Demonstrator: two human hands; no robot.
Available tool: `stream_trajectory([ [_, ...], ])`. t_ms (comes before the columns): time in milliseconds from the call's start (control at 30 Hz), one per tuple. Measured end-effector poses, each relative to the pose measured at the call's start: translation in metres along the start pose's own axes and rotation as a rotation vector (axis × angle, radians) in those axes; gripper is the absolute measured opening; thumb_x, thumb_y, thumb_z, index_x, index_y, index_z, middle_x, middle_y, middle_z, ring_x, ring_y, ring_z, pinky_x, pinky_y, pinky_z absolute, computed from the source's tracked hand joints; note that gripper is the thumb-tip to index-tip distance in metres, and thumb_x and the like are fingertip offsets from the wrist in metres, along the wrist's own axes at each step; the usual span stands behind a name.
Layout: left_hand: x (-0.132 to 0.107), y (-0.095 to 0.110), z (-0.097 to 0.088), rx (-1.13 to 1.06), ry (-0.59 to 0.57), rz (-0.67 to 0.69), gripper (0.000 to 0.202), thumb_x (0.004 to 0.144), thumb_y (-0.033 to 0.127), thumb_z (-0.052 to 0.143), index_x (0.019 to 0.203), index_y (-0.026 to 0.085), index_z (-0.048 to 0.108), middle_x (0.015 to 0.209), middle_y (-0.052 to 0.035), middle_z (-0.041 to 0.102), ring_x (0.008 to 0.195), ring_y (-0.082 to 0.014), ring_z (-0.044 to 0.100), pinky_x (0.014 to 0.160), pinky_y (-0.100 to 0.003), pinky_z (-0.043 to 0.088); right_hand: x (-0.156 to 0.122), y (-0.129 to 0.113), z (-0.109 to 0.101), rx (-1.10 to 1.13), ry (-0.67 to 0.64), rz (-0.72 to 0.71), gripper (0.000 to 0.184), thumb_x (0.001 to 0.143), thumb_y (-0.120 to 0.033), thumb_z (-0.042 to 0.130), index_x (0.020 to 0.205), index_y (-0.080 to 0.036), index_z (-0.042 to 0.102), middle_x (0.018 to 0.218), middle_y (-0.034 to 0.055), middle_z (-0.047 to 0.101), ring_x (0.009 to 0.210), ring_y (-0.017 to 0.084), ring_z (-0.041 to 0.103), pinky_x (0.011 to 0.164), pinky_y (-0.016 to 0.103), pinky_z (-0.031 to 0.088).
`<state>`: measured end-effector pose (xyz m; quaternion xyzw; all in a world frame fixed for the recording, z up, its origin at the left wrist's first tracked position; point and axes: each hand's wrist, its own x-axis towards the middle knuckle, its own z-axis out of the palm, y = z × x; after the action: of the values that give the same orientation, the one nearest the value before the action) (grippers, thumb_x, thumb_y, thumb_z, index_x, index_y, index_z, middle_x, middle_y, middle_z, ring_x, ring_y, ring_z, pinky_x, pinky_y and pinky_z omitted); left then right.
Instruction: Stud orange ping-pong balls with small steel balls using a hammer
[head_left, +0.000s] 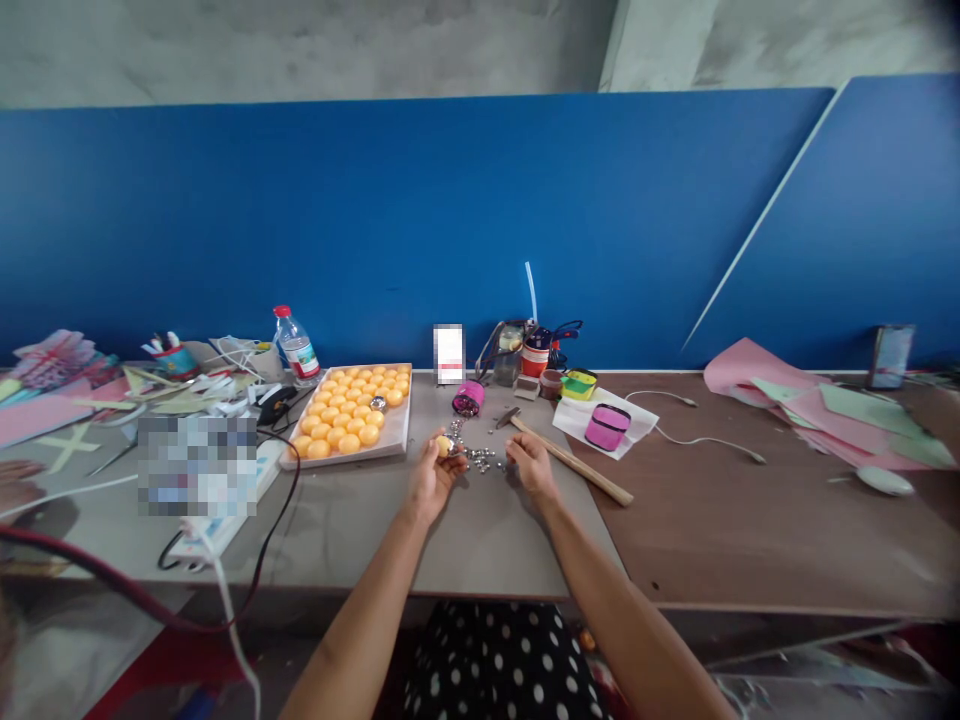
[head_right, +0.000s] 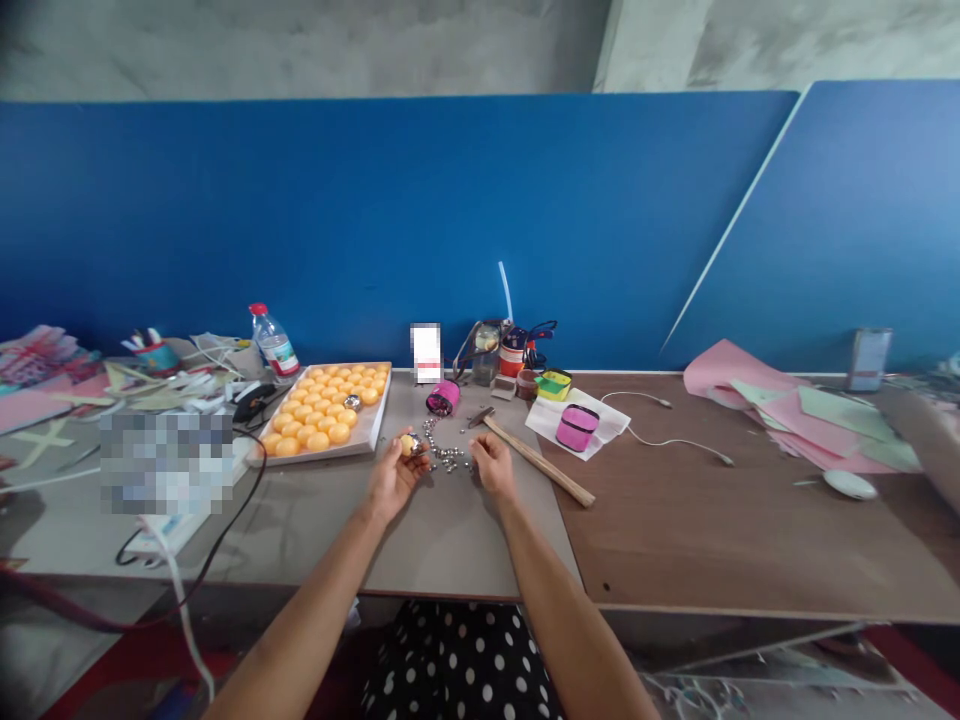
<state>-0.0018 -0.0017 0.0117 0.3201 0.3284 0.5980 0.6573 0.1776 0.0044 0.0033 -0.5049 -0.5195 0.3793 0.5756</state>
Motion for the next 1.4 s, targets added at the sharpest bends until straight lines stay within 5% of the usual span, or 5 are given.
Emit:
stream_trajectory([
  [167, -0.001, 0.003, 0.000, -0.108, -0.029, -0.017, 0.037, 0.080, 0.034, 0.057, 0.113, 0.018, 0.049, 0.084, -0.0053, 0.065, 0.074, -0.0145, 0.064, 0.074, -0.033, 0.053, -0.006, 0.001, 0.005, -0.327, -0.009, -0.154, 0.012, 0.070, -0.030, 0.052, 0.071, -0.019, 0.056, 0.072, 0.0024, 0.053, 0.064, 0.015, 0.047, 0.064, 0.028, 0.039],
  [300, -0.001, 0.003, -0.002, -0.085, -0.080, 0.000, 0.038, 0.073, 0.023, 0.064, 0.108, 0.019, 0.050, 0.088, -0.0033, 0.065, 0.084, -0.0144, 0.064, 0.082, -0.033, 0.051, -0.009, 0.007, 0.009, -0.548, -0.070, -0.289, 0.025, 0.071, -0.021, 0.052, 0.093, -0.017, 0.061, 0.093, 0.0084, 0.055, 0.079, 0.018, 0.052, 0.075, 0.030, 0.042],
  [600, -0.004, 0.003, 0.004, -0.002, -0.083, -0.048, 0.034, 0.067, 0.027, 0.072, 0.091, 0.016, 0.051, 0.089, -0.0046, 0.064, 0.067, -0.0109, 0.062, 0.065, -0.025, 0.051, -0.017, -0.003, 0.012, -1.006, -0.204, -0.281, 0.028, 0.081, -0.022, 0.050, 0.107, -0.021, 0.062, 0.101, 0.0102, 0.058, 0.095, 0.023, 0.046, 0.081, 0.032, 0.033],
  [1033, -0.007, -0.018, 0.002, 0.650, -0.135, 0.142, 0.045, 0.067, 0.019, 0.066, 0.109, 0.018, 0.052, 0.095, -0.0038, 0.059, 0.081, -0.0137, 0.058, 0.076, -0.028, 0.049, -0.017, -0.002, 0.013, -0.963, -0.171, -0.314, 0.016, 0.083, -0.020, 0.047, 0.079, -0.018, 0.063, 0.086, 0.0066, 0.061, 0.086, 0.018, 0.048, 0.073, 0.027, 0.029],
  [1400, -0.005, -0.021, 0.000, 0.801, -0.179, 0.221, 0.044, 0.067, 0.021, 0.067, 0.109, 0.018, 0.056, 0.100, -0.0050, 0.063, 0.088, -0.0176, 0.059, 0.085, -0.034, 0.048, -0.010, 0.004, 0.012, -0.613, -0.006, -0.328, 0.018, 0.079, -0.019, 0.042, 0.075, -0.019, 0.059, 0.075, 0.0040, 0.063, 0.074, 0.016, 0.054, 0.071, 0.026, 0.037],
])
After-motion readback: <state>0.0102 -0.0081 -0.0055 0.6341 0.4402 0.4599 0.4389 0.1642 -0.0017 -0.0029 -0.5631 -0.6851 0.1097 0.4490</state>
